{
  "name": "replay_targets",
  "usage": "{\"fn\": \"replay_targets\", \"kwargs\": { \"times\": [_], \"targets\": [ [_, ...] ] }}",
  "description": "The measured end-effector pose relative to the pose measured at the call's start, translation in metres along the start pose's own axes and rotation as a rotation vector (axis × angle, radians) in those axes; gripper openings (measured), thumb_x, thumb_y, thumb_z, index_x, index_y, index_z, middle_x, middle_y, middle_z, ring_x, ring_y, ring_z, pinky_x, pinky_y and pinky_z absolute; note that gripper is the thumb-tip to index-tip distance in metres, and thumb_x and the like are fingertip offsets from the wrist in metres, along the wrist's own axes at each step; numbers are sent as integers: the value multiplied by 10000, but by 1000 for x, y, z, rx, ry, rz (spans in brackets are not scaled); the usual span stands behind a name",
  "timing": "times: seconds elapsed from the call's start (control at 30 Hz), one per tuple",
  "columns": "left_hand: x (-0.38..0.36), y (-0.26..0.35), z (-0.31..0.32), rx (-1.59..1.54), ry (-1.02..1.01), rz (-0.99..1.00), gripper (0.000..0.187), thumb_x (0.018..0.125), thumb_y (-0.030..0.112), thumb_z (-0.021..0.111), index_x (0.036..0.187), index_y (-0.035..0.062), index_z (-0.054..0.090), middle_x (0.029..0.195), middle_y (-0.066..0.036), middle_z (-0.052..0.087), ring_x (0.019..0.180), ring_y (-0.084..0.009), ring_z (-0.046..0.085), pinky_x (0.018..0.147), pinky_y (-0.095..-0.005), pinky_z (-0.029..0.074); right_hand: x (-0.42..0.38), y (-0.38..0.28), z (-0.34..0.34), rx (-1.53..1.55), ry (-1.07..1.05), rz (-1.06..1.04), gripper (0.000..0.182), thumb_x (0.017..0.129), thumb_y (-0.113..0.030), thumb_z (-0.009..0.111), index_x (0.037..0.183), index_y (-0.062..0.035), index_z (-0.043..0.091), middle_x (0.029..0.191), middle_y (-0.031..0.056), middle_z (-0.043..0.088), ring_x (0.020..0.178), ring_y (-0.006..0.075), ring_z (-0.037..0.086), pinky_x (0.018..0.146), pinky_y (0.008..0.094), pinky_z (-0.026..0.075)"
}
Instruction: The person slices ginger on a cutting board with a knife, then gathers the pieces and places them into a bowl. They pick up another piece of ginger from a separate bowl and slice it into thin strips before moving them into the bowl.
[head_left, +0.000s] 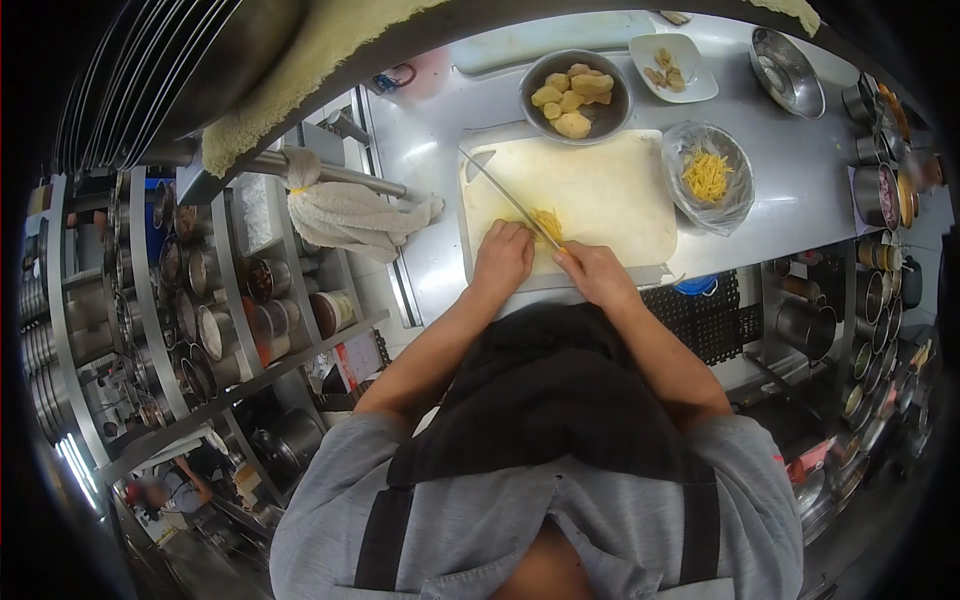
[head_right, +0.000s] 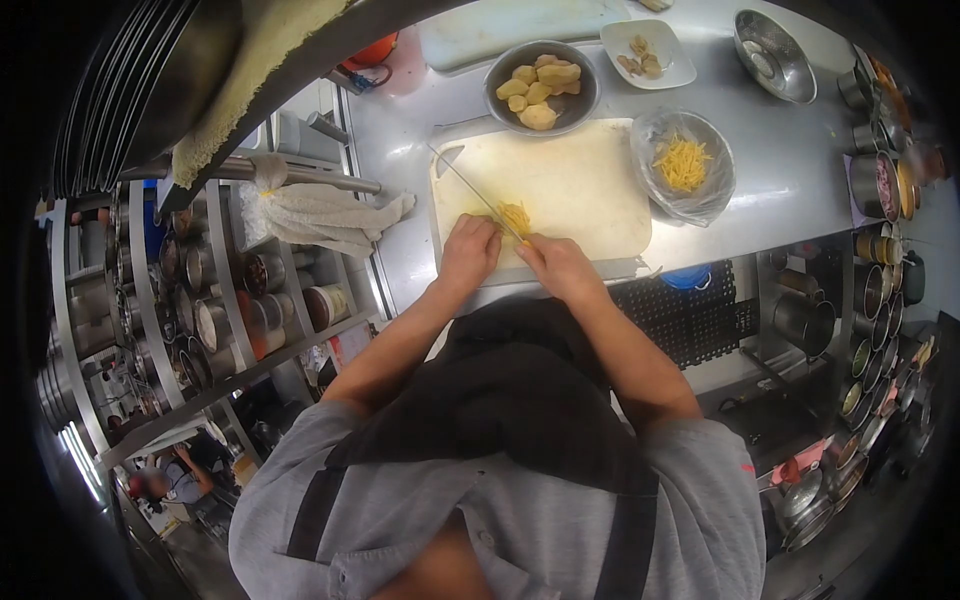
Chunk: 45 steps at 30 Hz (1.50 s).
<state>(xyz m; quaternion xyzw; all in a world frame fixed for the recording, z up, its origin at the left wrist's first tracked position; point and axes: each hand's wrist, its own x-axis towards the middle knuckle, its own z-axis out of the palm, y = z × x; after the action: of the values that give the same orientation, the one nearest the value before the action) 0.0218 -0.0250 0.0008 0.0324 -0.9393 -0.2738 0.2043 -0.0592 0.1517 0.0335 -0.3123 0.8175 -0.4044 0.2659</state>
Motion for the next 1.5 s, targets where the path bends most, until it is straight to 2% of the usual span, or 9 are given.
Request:
{"fn": "replay_targets", "kwargs": {
  "times": [0.3, 0.57, 0.83, 0.9, 0.97, 1.0, 1.07, 1.4, 1.5],
  "targets": [
    [-1, -2, 1, 21, -17, -1, 79, 752, -9, 648, 825, 18, 631, 858, -118, 622, 845, -320, 580, 756, -423, 502, 14, 5, 12, 6, 13, -29, 286, 968, -286, 605, 997, -6, 655, 800, 264, 632, 792, 466, 600, 719, 516, 478],
    [12, 39, -29, -178, -11, 51, 395, 786, -27, 601, 1181, -36, 606, 1217, -214, 584, 1132, -408, 556, 951, -457, 470, -4, -15, -34, 602, -47, 357, 235, 955, -237, 669, 963, -2, 664, 664, 33, 592, 472, 95, 560, 428, 254, 442],
    [-24, 16, -17, -38, -126, 41, 557, 824, -23, 561, 1368, -93, 458, 1454, -274, 422, 1368, -454, 389, 1107, -486, 356, -11, -21, -49, 746, -36, 358, 169, 860, -99, 734, 960, -3, 637, 679, 39, 616, 473, 112, 569, 428, 245, 448],
    [-20, 16, -15, -93, -73, 17, 556, 869, 11, 582, 1394, -97, 433, 1447, -253, 461, 1382, -410, 404, 1130, -482, 334, -15, -22, -52, 728, -20, 329, 176, 852, -98, 738, 963, -2, 640, 679, 39, 618, 475, 112, 570, 431, 241, 449],
    [2, 24, -16, -752, 3, -552, 530, 962, 218, 581, 1392, -67, 457, 1391, -206, 540, 1324, -331, 487, 1104, -462, 362, -20, -32, -56, 801, -73, 336, 182, 855, -75, 744, 988, -7, 640, 750, 58, 657, 495, 107, 601, 441, 230, 474],
    [16, 25, -24, -752, 3, -549, 530, 962, 218, 581, 1392, -67, 457, 1391, -206, 540, 1324, -331, 487, 1104, -462, 362, -20, -37, -57, 801, -71, 334, 182, 855, -75, 744, 988, -7, 640, 750, 58, 657, 495, 107, 601, 441, 230, 474],
    [44, 26, -39, -1929, -111, -933, 546, 1018, 434, 485, 1319, -19, 533, 1302, -148, 612, 1211, -260, 563, 1056, -425, 401, -19, -46, -59, 859, -112, 362, 212, 849, -77, 749, 1017, 3, 648, 775, 73, 678, 507, 114, 619, 452, 228, 482],
    [52, 7, -10, -1873, -168, -929, 486, 1038, 437, 436, 1131, 1, 629, 1093, -112, 697, 1035, -247, 637, 967, -407, 477, -12, -15, -63, 826, -15, 331, 250, 841, -100, 766, 1040, 18, 672, 768, 77, 689, 514, 115, 622, 455, 233, 479],
    [53, 1, -6, -1465, -274, -888, 349, 1020, 319, 506, 1117, 8, 633, 992, -106, 704, 972, -262, 641, 921, -405, 492, -19, 2, -66, 563, 100, 290, 262, 819, -148, 772, 1022, 3, 705, 728, 98, 687, 541, 167, 638, 519, 290, 501]
  ]
}}
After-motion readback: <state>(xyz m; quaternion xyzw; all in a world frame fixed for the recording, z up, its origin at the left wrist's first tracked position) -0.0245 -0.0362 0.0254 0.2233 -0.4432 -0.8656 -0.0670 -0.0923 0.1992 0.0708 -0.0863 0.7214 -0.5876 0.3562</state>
